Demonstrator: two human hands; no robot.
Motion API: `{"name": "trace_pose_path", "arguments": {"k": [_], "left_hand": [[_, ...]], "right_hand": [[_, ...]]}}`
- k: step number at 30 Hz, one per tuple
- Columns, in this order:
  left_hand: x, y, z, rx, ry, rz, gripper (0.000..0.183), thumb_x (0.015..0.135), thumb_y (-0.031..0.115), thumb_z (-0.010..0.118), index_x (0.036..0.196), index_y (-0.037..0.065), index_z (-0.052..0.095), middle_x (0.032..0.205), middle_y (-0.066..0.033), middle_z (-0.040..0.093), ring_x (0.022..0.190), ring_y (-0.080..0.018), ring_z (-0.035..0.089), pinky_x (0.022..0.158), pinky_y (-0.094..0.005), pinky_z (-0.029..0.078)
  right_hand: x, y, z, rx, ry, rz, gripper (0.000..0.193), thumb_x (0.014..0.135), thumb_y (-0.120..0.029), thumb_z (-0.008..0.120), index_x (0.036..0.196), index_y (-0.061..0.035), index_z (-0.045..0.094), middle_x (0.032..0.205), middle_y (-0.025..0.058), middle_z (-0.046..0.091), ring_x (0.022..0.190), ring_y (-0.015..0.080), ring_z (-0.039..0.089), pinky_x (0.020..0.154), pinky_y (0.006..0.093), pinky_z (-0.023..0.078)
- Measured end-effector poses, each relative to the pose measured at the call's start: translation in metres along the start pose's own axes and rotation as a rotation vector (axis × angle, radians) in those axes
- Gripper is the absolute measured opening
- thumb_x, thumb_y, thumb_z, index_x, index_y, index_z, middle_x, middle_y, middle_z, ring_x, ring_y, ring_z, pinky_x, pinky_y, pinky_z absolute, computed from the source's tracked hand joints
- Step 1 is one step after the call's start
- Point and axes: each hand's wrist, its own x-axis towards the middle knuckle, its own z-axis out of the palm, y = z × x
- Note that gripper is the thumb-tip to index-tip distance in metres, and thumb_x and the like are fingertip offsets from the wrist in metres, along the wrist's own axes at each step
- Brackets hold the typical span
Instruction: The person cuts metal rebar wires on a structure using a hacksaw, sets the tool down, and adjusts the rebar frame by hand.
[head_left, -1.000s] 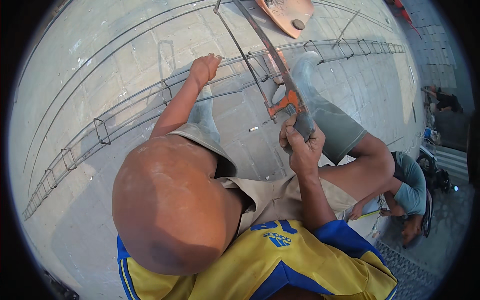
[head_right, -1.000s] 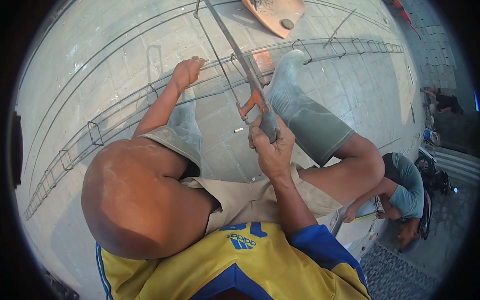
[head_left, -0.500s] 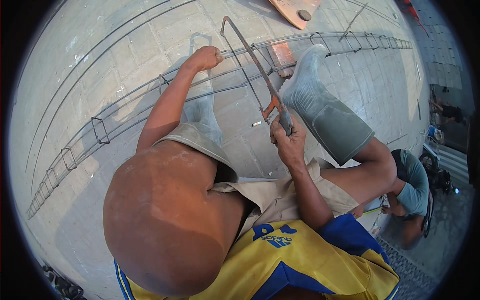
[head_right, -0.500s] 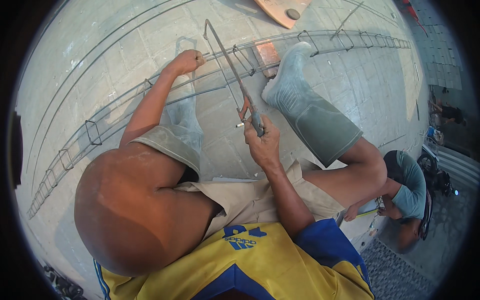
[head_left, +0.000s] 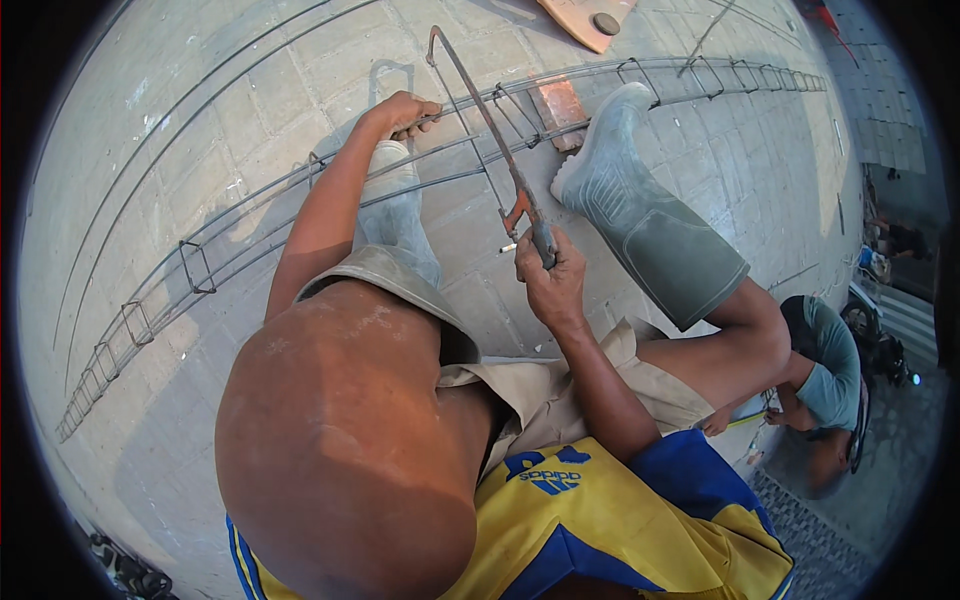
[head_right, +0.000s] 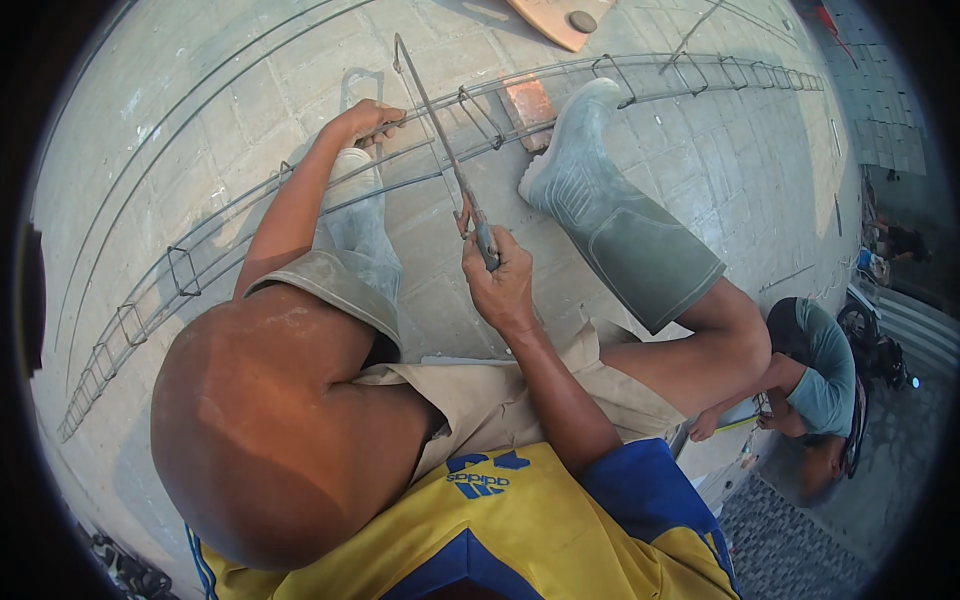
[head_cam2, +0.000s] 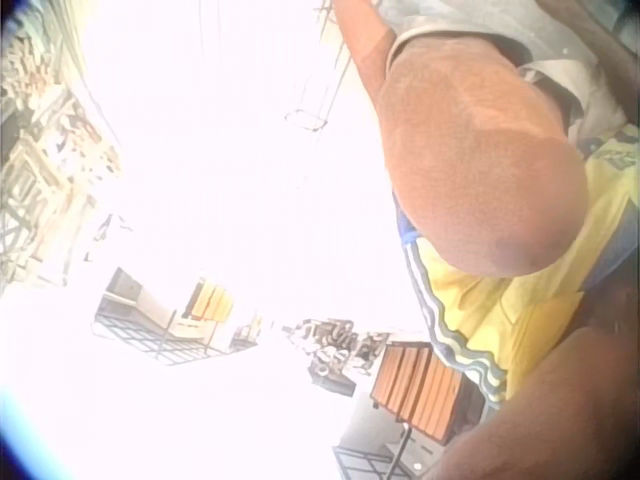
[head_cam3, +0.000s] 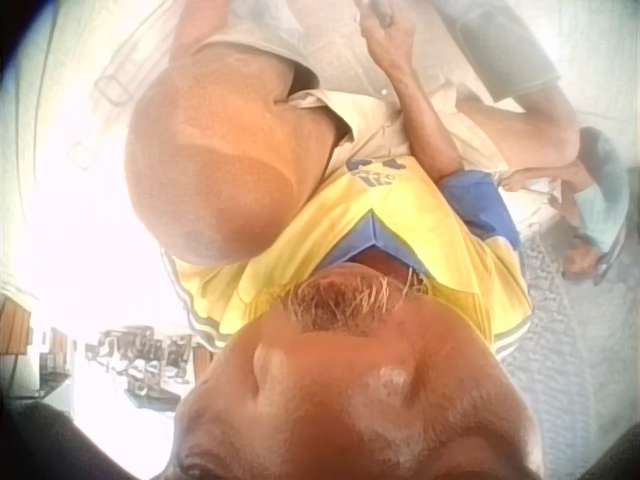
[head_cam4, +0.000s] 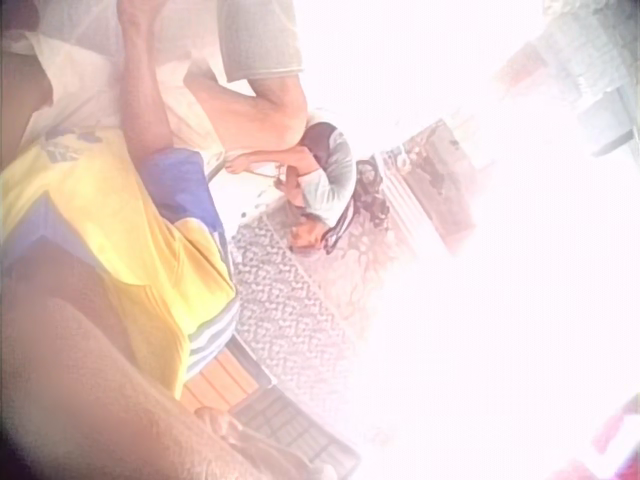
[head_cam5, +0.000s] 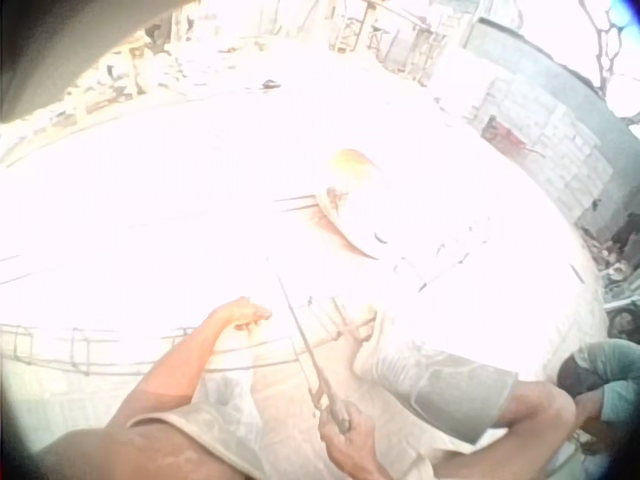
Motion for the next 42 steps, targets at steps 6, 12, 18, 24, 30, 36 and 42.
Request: {"name": "trace_pose_path", "arguments": {"k": [6, 12, 18, 24, 30, 36, 42], "left_hand": [[0.003, 0.01, 0.011, 0.102, 0.162, 0.01, 0.025, 0.092, 0.032, 0.064, 0.084, 0.009, 0.067, 0.071, -0.0005, 0.06, 0.051, -0.0104, 0.048, 0.041, -0.0294, 0.035], [0.018, -0.008, 0.009, 0.178, 0.038, 0.13, 0.027, 0.09, 0.036, 0.064, 0.084, 0.01, 0.067, 0.068, 0.0009, 0.058, 0.05, -0.0114, 0.043, 0.044, -0.0301, 0.031], [0.015, 0.001, 0.008, 0.145, 0.006, -0.029, 0.027, 0.086, 0.039, 0.064, 0.077, 0.014, 0.065, 0.063, 0.006, 0.055, 0.048, -0.0065, 0.04, 0.043, -0.028, 0.029], [0.014, 0.006, 0.011, 0.069, 0.019, -0.128, 0.03, 0.088, 0.043, 0.063, 0.077, 0.015, 0.065, 0.062, 0.0076, 0.055, 0.046, -0.0037, 0.037, 0.041, -0.024, 0.025], [0.011, 0.003, 0.002, 0.109, -0.052, -0.142, 0.031, 0.089, 0.044, 0.062, 0.076, 0.016, 0.064, 0.058, 0.0085, 0.052, 0.044, -0.0034, 0.035, 0.04, -0.0238, 0.024], [0.002, 0.02, 0.01, 0.099, -0.055, -0.208, 0.034, 0.093, 0.042, 0.059, 0.072, 0.016, 0.059, 0.056, 0.0098, 0.046, 0.043, -0.0042, 0.033, 0.039, -0.0243, 0.025], [0.006, 0.007, -0.006, 0.068, -0.066, -0.211, 0.029, 0.094, 0.036, 0.059, 0.083, 0.011, 0.066, 0.061, 0.0044, 0.053, 0.045, -0.006, 0.038, 0.039, -0.0223, 0.032]], "right_hand": [[0.011, -0.033, 0.001, 0.106, 0.015, 0.202, 0.014, 0.091, -0.014, 0.059, 0.087, -0.001, 0.06, 0.065, 0.0016, 0.055, 0.056, 0.0078, 0.051, 0.053, 0.0273, 0.043], [0.014, -0.036, -0.01, 0.046, -0.052, 0.209, 0.015, 0.09, -0.016, 0.058, 0.089, -0.0006, 0.06, 0.065, 0.0015, 0.055, 0.057, 0.0083, 0.054, 0.054, 0.0271, 0.044], [0.015, -0.062, -0.024, 0.045, -0.084, 0.248, 0.018, 0.091, -0.018, 0.058, 0.089, -0.0004, 0.061, 0.065, 0.002, 0.056, 0.057, 0.0088, 0.054, 0.054, 0.0271, 0.045], [0.013, -0.073, -0.029, 0.042, -0.085, 0.31, 0.02, 0.093, -0.019, 0.059, 0.088, 0.0002, 0.06, 0.063, 0.002, 0.054, 0.057, 0.0089, 0.053, 0.053, 0.0277, 0.044], [0.015, -0.063, -0.026, -0.086, -0.095, 0.195, 0.024, 0.094, -0.02, 0.058, 0.083, 0.0008, 0.058, 0.061, 0.0021, 0.054, 0.056, 0.009, 0.05, 0.054, 0.0289, 0.043], [-0.017, 0.004, -0.029, 0.002, -0.068, 0.098, 0.015, 0.096, -0.011, 0.056, 0.085, -0.0016, 0.057, 0.064, 0.0014, 0.055, 0.054, 0.008, 0.051, 0.05, 0.0254, 0.043], [-0.018, 0.01, -0.028, 0.087, -0.027, 0.153, 0.015, 0.094, -0.011, 0.058, 0.082, -0.0023, 0.057, 0.062, 0.0005, 0.054, 0.054, 0.0071, 0.051, 0.05, 0.0256, 0.042]]}}
